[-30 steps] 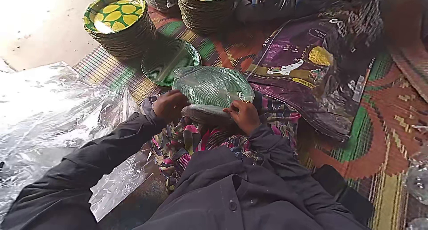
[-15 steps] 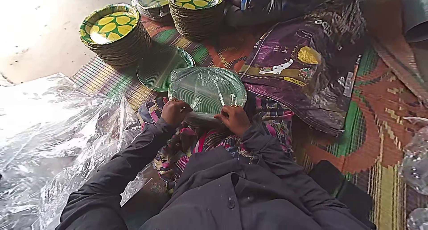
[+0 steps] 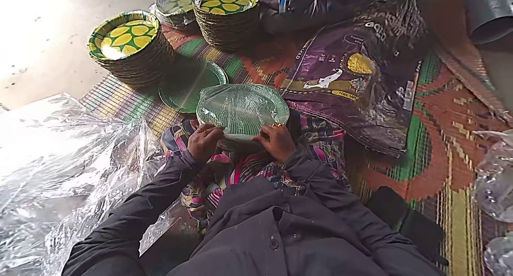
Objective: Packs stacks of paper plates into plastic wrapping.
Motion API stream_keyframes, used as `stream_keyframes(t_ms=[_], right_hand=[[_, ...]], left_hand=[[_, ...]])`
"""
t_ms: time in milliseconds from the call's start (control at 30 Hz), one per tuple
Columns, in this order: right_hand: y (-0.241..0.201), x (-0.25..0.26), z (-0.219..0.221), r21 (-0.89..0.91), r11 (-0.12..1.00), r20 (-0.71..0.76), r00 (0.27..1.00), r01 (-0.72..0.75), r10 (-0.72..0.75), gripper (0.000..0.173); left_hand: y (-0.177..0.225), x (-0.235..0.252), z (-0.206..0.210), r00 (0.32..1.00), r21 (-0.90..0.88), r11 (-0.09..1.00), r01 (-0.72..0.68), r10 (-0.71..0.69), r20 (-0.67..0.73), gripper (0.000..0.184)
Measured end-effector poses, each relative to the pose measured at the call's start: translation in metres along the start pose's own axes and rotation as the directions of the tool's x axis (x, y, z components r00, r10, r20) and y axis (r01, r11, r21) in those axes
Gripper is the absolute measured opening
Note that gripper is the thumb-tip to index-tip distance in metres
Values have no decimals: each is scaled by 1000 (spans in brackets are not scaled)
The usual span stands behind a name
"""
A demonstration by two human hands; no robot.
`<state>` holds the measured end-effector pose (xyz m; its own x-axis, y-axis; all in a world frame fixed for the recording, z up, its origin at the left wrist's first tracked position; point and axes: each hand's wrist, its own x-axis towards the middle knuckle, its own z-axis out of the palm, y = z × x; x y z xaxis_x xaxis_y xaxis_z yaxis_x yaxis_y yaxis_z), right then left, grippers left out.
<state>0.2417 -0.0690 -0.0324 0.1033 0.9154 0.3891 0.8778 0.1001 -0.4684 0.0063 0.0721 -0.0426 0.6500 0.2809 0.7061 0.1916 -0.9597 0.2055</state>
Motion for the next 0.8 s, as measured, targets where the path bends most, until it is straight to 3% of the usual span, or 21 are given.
stream_keyframes(t_ms=[133, 300, 433, 633, 800], right_hand=[[0, 1, 3, -6, 1000, -37, 999, 4, -4, 34], [-5, 0, 0, -8, 999, -24, 999, -34, 33, 30], [-7, -1, 0, -5, 999, -10, 999, -45, 45, 30], [-3, 1, 1, -6, 999, -28, 999, -38, 38, 32], [-6, 5, -1, -32, 996, -24, 997, -78, 77, 34]], left_hand=[[1, 3, 0, 996, -34, 996, 85, -86, -5, 17], [1, 12, -5, 961, -124, 958, 258, -240, 139, 5], [0, 23, -15, 884, -152, 906, 395, -329, 331, 10], [6, 29, -17, 865, -126, 897, 424, -360, 351, 9], [2, 35, -21, 824, -179, 875, 449, -328, 461, 16]])
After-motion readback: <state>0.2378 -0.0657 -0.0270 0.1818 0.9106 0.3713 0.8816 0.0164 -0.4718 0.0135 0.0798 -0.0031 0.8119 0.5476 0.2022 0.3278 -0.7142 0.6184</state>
